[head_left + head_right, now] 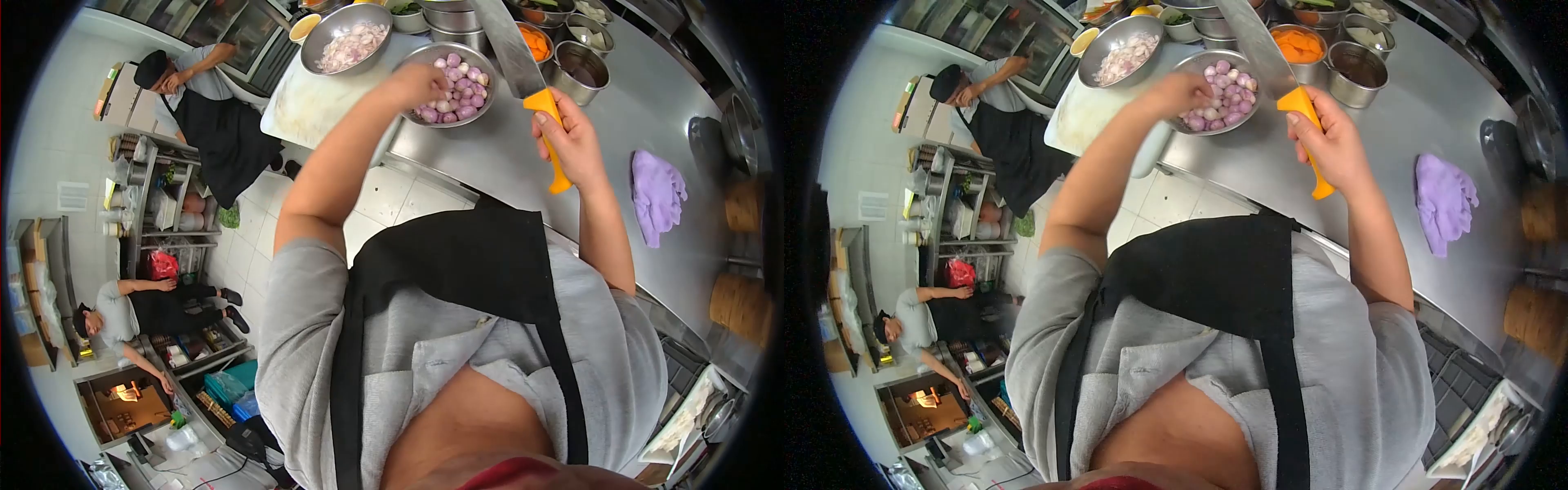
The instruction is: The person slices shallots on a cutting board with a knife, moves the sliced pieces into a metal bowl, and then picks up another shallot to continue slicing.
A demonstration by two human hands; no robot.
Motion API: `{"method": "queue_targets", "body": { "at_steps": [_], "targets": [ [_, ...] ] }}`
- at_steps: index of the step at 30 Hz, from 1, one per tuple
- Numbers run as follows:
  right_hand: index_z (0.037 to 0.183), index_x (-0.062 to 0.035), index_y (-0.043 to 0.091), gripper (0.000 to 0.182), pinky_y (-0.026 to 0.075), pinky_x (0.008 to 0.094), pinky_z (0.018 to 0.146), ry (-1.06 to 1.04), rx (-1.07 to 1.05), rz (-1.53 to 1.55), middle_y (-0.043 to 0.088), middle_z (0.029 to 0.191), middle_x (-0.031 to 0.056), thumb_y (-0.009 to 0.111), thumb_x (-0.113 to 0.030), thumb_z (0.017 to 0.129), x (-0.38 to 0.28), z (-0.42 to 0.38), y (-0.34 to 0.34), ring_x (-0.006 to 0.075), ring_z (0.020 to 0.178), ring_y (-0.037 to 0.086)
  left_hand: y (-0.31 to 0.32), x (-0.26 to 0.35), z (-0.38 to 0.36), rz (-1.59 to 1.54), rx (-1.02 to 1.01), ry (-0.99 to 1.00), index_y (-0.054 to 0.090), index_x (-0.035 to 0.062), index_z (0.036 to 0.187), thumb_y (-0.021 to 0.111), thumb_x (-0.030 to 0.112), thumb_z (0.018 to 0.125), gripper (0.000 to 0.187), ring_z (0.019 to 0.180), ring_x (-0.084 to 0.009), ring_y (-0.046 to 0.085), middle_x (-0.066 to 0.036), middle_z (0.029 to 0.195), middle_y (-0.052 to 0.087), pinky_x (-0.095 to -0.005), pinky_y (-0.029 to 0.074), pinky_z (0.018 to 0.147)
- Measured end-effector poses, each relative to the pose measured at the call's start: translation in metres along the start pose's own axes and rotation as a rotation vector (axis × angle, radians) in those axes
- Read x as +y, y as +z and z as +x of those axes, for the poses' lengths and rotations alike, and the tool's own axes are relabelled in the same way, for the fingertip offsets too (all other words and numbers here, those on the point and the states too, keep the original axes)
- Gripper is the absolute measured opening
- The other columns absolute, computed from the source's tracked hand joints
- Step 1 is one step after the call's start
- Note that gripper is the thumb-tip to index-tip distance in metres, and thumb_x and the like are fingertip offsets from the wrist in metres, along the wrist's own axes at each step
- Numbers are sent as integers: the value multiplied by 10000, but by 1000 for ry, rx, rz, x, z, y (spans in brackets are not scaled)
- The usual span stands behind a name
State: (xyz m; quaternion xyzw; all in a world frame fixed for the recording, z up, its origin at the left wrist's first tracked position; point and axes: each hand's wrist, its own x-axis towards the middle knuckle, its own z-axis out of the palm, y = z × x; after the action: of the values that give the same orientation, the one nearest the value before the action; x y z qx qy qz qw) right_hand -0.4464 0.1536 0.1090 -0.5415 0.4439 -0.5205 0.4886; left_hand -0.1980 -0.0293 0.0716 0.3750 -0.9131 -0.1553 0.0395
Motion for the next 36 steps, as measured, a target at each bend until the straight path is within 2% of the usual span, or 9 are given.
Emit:
{"method": "queue_targets", "body": {
  "at_steps": [10, 17, 19, 21, 23, 27, 29, 31, 36],
  "targets": [
    [1235, -29, 465, 361, 359, 188, 468, 76, -6, 11, 526, 759, -2, 547, -115, 894, 16, -19, 1, 39, 513, 451, 29, 42, 8, -72, -94, -52, 669, 201, 958, 655, 234, 749, 212, 1024, -215, 556, -24, 986, 641, -372, 419, 859],
    [1254, -27, 438, 381, 371, 199, 460, 59, -72, 108, 524, 757, 12, 541, -119, 899, 16, -7, 18, 53, 515, 466, 9, 51, -14, 171, 21, -130, 610, 136, 1050, 643, 196, 778, 281, 905, -270, 582, -72, 1006, 622, -388, 458, 818],
    [1254, -30, 428, 380, 373, 203, 457, 50, -122, 139, 524, 762, 16, 538, -120, 901, 18, -3, 26, 57, 517, 470, 14, 17, -36, -512, 504, -145, 599, 91, 1047, 672, 177, 775, 295, 876, -198, 583, -79, 987, 615, -332, 482, 743],
    [1244, -34, 407, 356, 392, 216, 461, 39, -240, 185, 532, 795, 30, 506, -120, 913, 24, 0, 38, 65, 524, 479, 23, -27, -63, -732, 658, -199, 595, 59, 1032, 692, 175, 772, 300, 846, -156, 587, -79, 942, 622, -286, 487, 688],
    [1241, -34, 397, 355, 404, 215, 473, 100, -324, 130, 530, 804, 36, 499, -126, 914, 29, 1, 57, 65, 531, 484, 20, -50, -104, -467, 605, -657, 604, 45, 990, 701, 177, 746, 294, 878, -219, 626, -115, 949, 647, -309, 494, 769],
    [1252, -81, 377, 363, 433, 218, 512, 217, -455, -207, 514, 807, 49, 470, -139, 906, 38, 5, 103, 77, 556, 498, 38, -89, -149, -264, 511, -788, 590, 43, 1028, 711, 217, 760, 342, 823, -185, 618, -93, 911, 651, -311, 490, 723],
    [1274, -87, 367, 397, 464, 267, 534, 4, -450, -431, 566, 869, 120, 481, -147, 898, 71, 17, 116, 130, 574, 537, 45, -96, -152, -312, 537, -770, 595, 37, 1019, 739, 227, 728, 377, 849, -201, 623, -107, 938, 652, -317, 488, 756],
    [1330, -74, 325, 476, 435, 445, 827, -18, -477, -591, 581, 1006, 301, 463, -166, 884, 71, 23, 129, 431, 934, 570, 47, -99, -153, -288, 574, -746, 600, 37, 1009, 751, 226, 714, 381, 858, -204, 623, -104, 942, 652, -316, 485, 769],
    [1386, -118, 283, 536, 438, 440, 836, 40, -528, -622, 591, 979, 297, 463, -160, 883, 76, 29, 137, 408, 942, 577, 37, -95, -151, -256, 490, -758, 602, 42, 1010, 776, 220, 686, 409, 883, -209, 618, -98, 963, 647, -315, 483, 788]
  ]
}}
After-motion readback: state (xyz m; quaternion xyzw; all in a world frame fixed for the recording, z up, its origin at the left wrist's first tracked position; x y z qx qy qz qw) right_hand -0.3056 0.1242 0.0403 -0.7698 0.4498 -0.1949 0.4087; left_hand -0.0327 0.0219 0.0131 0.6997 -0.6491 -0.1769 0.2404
